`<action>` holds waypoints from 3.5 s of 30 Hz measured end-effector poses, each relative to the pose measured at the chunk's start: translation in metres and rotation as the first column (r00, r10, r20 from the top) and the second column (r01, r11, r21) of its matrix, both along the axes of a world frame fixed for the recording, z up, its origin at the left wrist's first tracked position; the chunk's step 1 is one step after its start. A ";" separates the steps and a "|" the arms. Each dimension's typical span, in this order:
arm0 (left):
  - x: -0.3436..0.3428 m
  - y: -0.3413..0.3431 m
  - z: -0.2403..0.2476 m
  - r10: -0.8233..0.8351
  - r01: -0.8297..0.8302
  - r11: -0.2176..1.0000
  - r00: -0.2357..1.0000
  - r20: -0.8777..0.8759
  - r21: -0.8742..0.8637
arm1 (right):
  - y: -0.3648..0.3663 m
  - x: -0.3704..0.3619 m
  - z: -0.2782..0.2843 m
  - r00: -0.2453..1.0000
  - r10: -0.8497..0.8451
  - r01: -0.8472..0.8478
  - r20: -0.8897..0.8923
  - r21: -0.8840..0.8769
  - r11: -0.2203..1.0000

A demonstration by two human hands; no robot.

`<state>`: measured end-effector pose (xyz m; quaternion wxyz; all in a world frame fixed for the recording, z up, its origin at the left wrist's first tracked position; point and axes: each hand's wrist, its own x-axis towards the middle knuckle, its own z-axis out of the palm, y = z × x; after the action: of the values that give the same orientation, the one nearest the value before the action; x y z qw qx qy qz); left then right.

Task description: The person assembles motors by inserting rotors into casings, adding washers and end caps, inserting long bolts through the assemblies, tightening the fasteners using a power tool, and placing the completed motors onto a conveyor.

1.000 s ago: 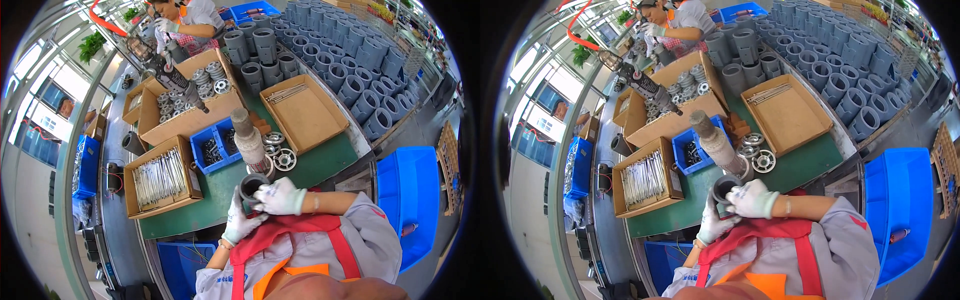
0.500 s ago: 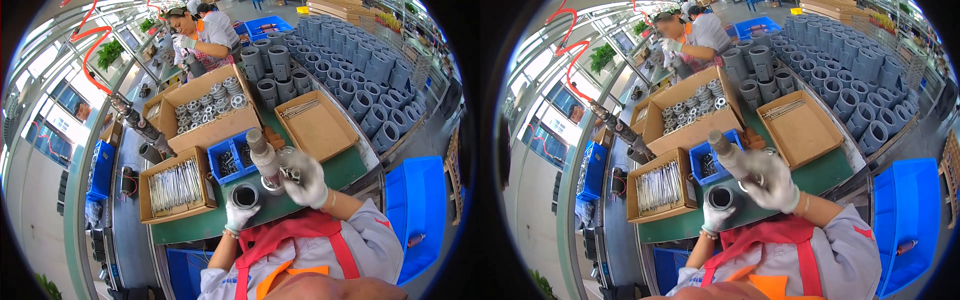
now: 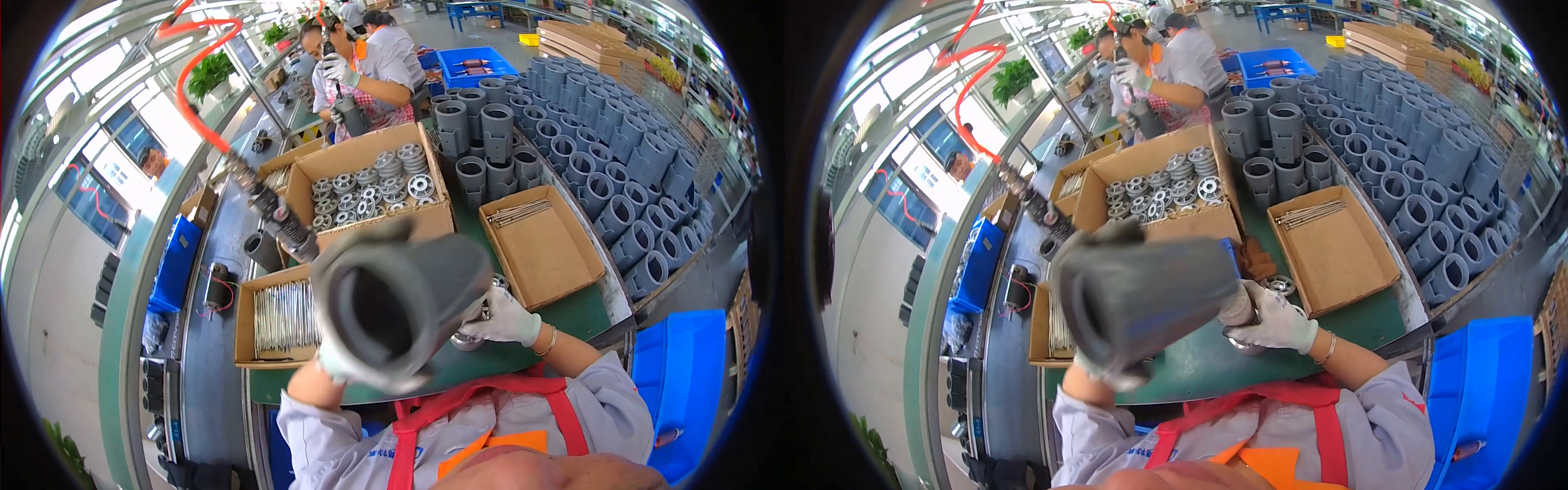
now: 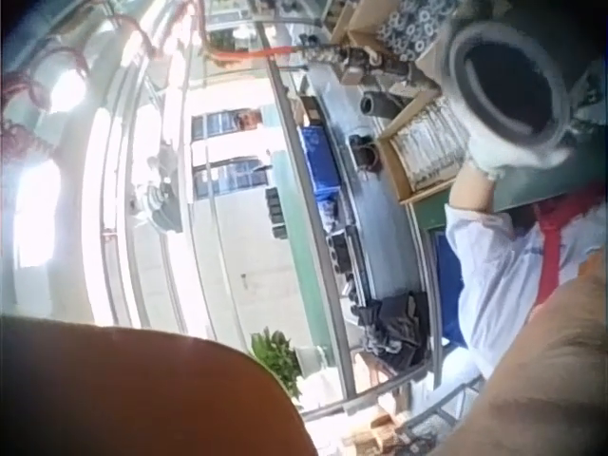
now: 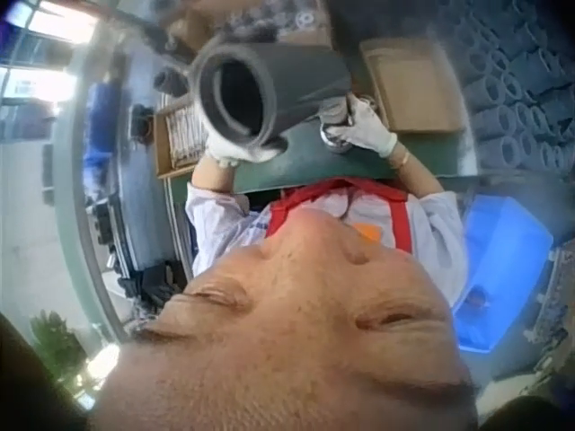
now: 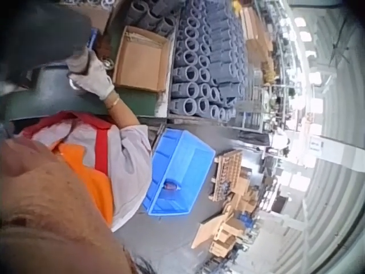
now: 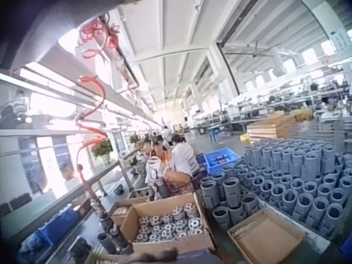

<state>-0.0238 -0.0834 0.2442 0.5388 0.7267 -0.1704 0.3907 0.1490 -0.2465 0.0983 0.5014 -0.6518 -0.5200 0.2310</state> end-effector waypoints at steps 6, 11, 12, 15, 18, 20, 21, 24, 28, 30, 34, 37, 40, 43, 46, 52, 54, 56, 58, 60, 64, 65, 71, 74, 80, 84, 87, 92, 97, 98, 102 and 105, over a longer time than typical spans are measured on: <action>0.060 0.005 -0.010 -0.160 0.103 0.982 0.901 -0.404 -0.158 | -0.040 0.037 0.050 0.992 -0.024 0.025 0.124 -0.009 1.000; 0.051 0.000 -0.060 -0.085 0.048 0.995 0.878 -0.472 -0.089 | -0.027 0.022 0.132 0.948 -0.045 -0.144 0.316 0.548 0.824; 0.049 -0.004 -0.064 -0.089 0.020 0.989 0.866 -0.492 -0.144 | -0.007 0.018 0.159 0.823 0.096 -0.277 0.560 0.247 0.929; 0.048 -0.009 -0.111 -0.264 0.001 0.910 0.772 -0.579 -0.415 | 0.025 0.007 0.125 0.707 0.003 -0.260 0.707 0.257 0.931; 0.053 -0.006 -0.114 0.091 -0.008 0.980 0.906 -0.413 0.198 | 0.022 0.015 0.103 0.759 0.138 -0.310 0.636 0.166 0.936; 0.054 -0.009 -0.104 0.064 -0.005 0.979 0.957 -0.284 0.205 | 0.016 0.009 0.099 0.792 0.103 -0.274 0.601 0.200 0.941; 0.053 -0.009 -0.104 0.039 0.011 0.991 0.932 -0.360 0.136 | 0.014 0.005 0.098 0.821 0.067 -0.244 0.567 0.243 0.939; 0.058 -0.011 -0.116 -0.007 0.026 0.999 0.823 -0.568 0.025 | 0.015 -0.004 0.088 0.818 -0.140 -0.052 0.558 0.313 0.948; 0.058 -0.007 -0.163 -0.144 0.069 0.988 0.748 -0.648 -0.139 | 0.012 -0.016 0.086 0.816 -0.237 0.085 0.527 0.296 0.951; 0.054 -0.002 -0.173 -0.250 0.163 0.964 0.827 -0.504 -0.210 | 0.017 -0.017 0.087 0.824 -0.194 0.041 0.533 0.286 0.957; 0.042 -0.012 -0.187 -0.015 -0.005 1.000 0.728 -0.685 -0.027 | 0.006 0.037 0.113 0.911 0.060 -0.154 0.409 0.202 0.967; 0.045 -0.017 -0.195 0.005 -0.078 0.990 0.853 -0.523 -0.117 | -0.024 0.074 0.113 0.964 -0.241 0.262 -0.115 0.582 0.770; 0.025 -0.024 -0.231 -0.101 -0.146 0.917 0.816 -0.570 -0.371 | -0.083 0.142 0.043 0.679 -0.684 0.637 0.267 0.249 0.729; 0.002 -0.024 -0.262 -0.066 -0.186 0.917 0.802 -0.594 -0.353 | -0.115 0.147 -0.041 0.642 -0.756 0.744 0.128 0.131 0.655; -0.010 -0.030 -0.288 -0.022 -0.222 0.941 0.715 -0.698 -0.257 | -0.126 0.127 -0.091 0.573 -0.819 0.818 -0.026 0.083 0.569; -0.007 -0.038 -0.301 -0.086 -0.282 0.933 0.424 -0.902 -0.222 | -0.152 0.110 -0.128 0.601 -0.694 0.740 0.395 0.053 0.671; -0.011 -0.039 -0.335 -0.141 -0.230 0.932 0.483 -0.864 -0.281 | -0.155 0.105 -0.111 0.630 -0.639 0.727 0.442 -0.048 0.685; 0.005 -0.043 -0.362 -0.077 -0.304 0.886 0.646 -0.759 -0.349 | -0.140 0.095 -0.082 0.720 -0.558 0.634 0.412 -0.064 0.771; 0.038 -0.045 -0.315 0.094 -0.352 0.878 0.792 -0.603 -0.325 | -0.111 0.070 -0.067 0.831 -0.488 0.498 0.268 0.032 0.866; 0.043 -0.045 -0.315 0.071 -0.342 0.862 0.812 -0.580 -0.373 | -0.081 0.049 -0.072 0.979 -0.172 0.190 -0.114 0.179 0.965; 0.047 -0.039 -0.308 -0.125 -0.285 0.794 0.788 -0.603 -0.537 | -0.019 0.024 -0.078 0.978 0.136 -0.092 -0.157 0.260 0.961; 0.045 -0.040 -0.311 -0.132 -0.279 0.791 0.790 -0.598 -0.544 | -0.015 0.018 -0.077 0.952 0.121 -0.055 -0.280 0.232 0.971; 0.036 -0.064 -0.340 -0.068 -0.425 0.693 0.766 -0.639 -0.582 | -0.009 0.007 -0.085 0.782 0.082 0.020 -0.617 0.156 0.988; 0.038 -0.062 -0.336 0.114 -0.419 0.815 0.793 -0.599 -0.400 | -0.010 0.007 -0.086 0.789 0.073 0.043 -0.610 0.173 0.984; 0.044 -0.055 -0.338 0.148 -0.374 0.857 0.838 -0.525 -0.355 | -0.012 0.012 -0.091 0.799 0.097 0.062 -0.593 0.242 0.968; 0.056 -0.051 -0.360 -0.117 -0.373 0.715 0.770 -0.627 -0.591 | -0.015 0.013 -0.088 0.823 0.117 0.063 -0.555 0.294 0.954; 0.062 -0.060 -0.367 -0.248 -0.424 0.454 0.785 -0.568 -0.784 | 0.022 0.043 -0.053 0.526 0.321 0.258 -0.788 0.507 0.822; 0.019 -0.039 -0.299 0.200 -0.297 0.952 0.787 -0.583 -0.074 | 0.105 0.068 -0.050 0.842 0.108 -0.011 0.528 -0.185 0.983; -0.107 -0.005 -0.274 0.310 -0.481 0.877 0.601 -0.736 -0.023 | 0.159 0.059 -0.104 0.279 0.481 0.046 0.831 -0.511 0.858; -0.154 -0.012 -0.273 0.532 -0.721 0.688 0.429 -0.730 0.078 | 0.179 0.048 -0.123 0.233 0.466 -0.052 0.854 -0.467 0.883; -0.272 0.033 -0.267 0.787 -0.997 -0.006 0.041 -0.615 -0.073 | 0.158 0.094 -0.122 0.183 0.538 -0.009 0.823 -0.546 0.838; -0.410 0.043 -0.285 0.770 -0.948 -0.319 -0.248 -0.588 -0.017 | 0.166 0.109 -0.132 0.092 0.589 -0.018 0.803 -0.590 0.807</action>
<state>-0.4340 -0.0400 -0.0407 0.2146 0.4662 0.6586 0.5503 0.2580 -0.0808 -0.0340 -0.1745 -0.6067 -0.7750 -0.0290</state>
